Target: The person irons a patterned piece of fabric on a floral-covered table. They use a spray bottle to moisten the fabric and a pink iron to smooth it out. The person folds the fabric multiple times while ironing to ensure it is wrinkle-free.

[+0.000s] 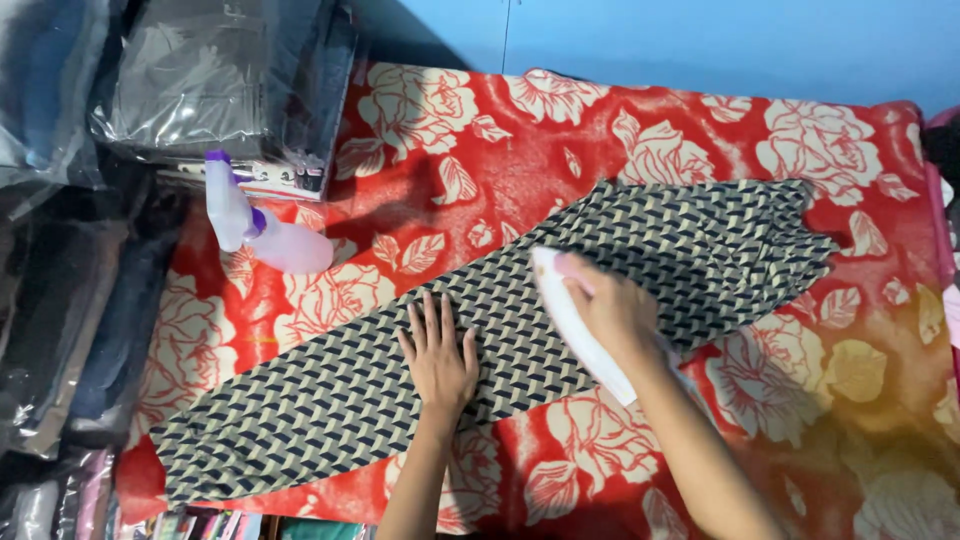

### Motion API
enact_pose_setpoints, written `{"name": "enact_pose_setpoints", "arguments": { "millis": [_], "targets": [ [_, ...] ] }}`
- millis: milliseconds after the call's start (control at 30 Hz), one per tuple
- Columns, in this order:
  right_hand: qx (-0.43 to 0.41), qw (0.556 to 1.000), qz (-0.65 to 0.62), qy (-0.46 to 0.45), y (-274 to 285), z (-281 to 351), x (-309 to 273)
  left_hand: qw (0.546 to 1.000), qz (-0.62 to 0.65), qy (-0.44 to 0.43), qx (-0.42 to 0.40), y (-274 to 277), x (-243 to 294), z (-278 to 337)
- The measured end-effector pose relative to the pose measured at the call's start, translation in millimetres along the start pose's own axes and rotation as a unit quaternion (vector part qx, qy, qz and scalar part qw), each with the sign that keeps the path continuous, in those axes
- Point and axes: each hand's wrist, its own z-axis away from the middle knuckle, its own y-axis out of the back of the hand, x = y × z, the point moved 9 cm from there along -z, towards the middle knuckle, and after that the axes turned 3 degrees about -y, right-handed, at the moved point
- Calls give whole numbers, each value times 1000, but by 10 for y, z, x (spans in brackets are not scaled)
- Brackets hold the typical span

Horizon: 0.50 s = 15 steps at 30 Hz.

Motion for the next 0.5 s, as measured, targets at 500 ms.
{"name": "enact_pose_setpoints", "arguments": {
  "millis": [500],
  "targets": [
    [31, 991, 36, -125, -218, -351, 566, 996, 8, 13, -93, -35, -17, -29]
  ]
}}
